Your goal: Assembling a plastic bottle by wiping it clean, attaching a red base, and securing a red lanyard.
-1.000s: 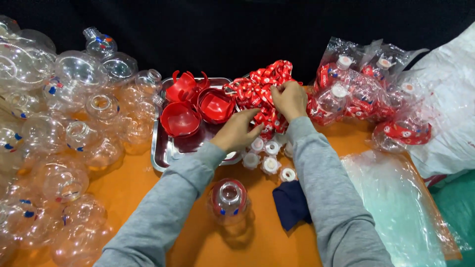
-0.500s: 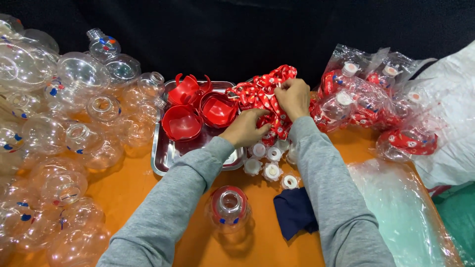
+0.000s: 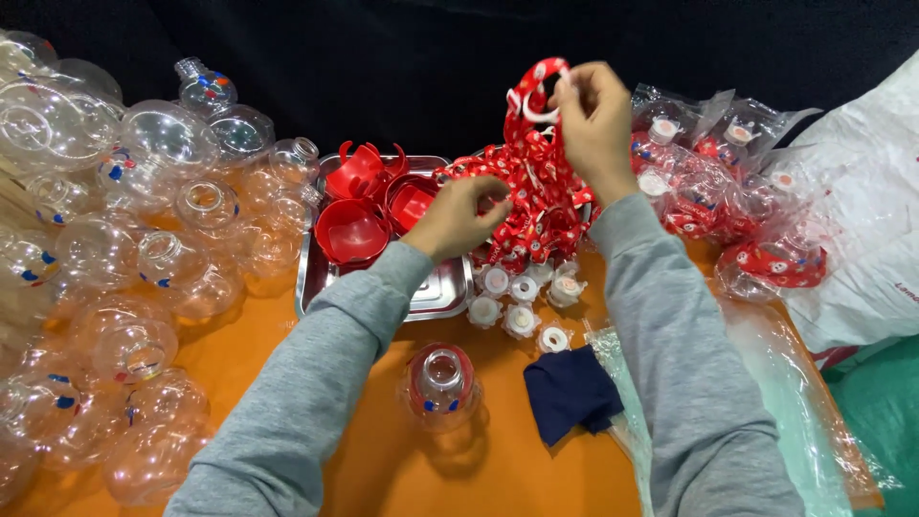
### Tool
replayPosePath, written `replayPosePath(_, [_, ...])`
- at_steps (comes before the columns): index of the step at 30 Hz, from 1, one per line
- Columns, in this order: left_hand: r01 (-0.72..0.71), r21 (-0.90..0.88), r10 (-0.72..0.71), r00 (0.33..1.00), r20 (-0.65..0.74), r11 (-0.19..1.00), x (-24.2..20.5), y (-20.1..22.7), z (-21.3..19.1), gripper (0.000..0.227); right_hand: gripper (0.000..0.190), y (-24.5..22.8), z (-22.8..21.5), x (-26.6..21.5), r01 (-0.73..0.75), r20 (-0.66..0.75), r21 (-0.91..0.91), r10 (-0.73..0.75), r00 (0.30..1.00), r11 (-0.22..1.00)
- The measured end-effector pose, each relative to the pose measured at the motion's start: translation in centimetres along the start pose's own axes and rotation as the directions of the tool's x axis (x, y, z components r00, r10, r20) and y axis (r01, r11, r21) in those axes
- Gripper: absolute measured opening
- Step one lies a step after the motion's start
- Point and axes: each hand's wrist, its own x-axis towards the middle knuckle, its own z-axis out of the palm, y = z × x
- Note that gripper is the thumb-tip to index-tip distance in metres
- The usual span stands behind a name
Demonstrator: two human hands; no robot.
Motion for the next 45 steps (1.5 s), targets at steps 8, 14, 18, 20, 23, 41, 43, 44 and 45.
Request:
replayPosePath(8, [-0.405, -0.060, 0.367, 0.874, -0.319, 0.912, -1.9, 5.9, -4.0, 0.015, 0.011, -5.0, -5.0, 2.7, 0.307, -0.176, 0.097, -0.287, 0.941, 0.947])
replayPosePath(14, [-0.577, -0.012, 0.501, 0.720, -0.480, 0.817, -4.6, 12.2, -5.2, 0.025, 0.025, -8.1, -10.3, 1.7, 0.234, -0.175, 0.112, -0.213, 0.961, 0.966])
replayPosePath(18, [-0.529, 0.053, 0.500, 0.758, -0.419, 0.847, -6.2, 15.4, -4.3, 0.065, 0.032, -11.4, -12.9, -1.1, 0.180, -0.086, 0.106, -0.172, 0.981, 0.978])
replayPosePath(20, [-0.587, -0.056, 0.529, 0.764, -0.368, 0.808, -6.4, 16.3, -3.2, 0.076, 0.034, -13.8, -12.5, -3.1, 0.166, -0.057, 0.104, -0.160, 0.985, 0.981])
replayPosePath(23, [-0.605, -0.194, 0.537, 0.785, -0.310, 0.772, -6.7, 16.4, -1.5, 0.088, 0.039, -17.0, -12.1, -5.0, 0.131, 0.002, 0.101, -0.132, 0.991, 0.986])
replayPosePath(41, [-0.069, -0.424, 0.178, 0.958, 0.223, 0.903, -6.0, 10.2, 0.1, 0.015, 0.036, -17.1, -17.3, -8.4, -0.232, -0.057, 0.666, 0.359, 0.932, 0.709])
replayPosePath(43, [0.005, -0.471, 0.187, 0.914, 0.360, 0.882, -5.8, 9.3, -0.2, 0.016, 0.033, -17.5, -17.3, -8.8, -0.242, -0.039, 0.650, 0.350, 0.936, 0.721])
replayPosePath(44, [0.037, -0.648, 0.371, 0.794, 0.482, 0.761, -5.5, 8.6, -0.3, 0.015, 0.020, -18.2, -17.0, -8.9, -0.298, 0.039, 0.670, 0.368, 0.929, 0.680])
replayPosePath(45, [0.121, -0.780, 0.558, 0.633, 0.537, 0.614, -5.1, 8.0, -0.4, 0.021, 0.021, -18.9, -16.6, -9.0, -0.355, 0.118, 0.684, 0.384, 0.916, 0.637])
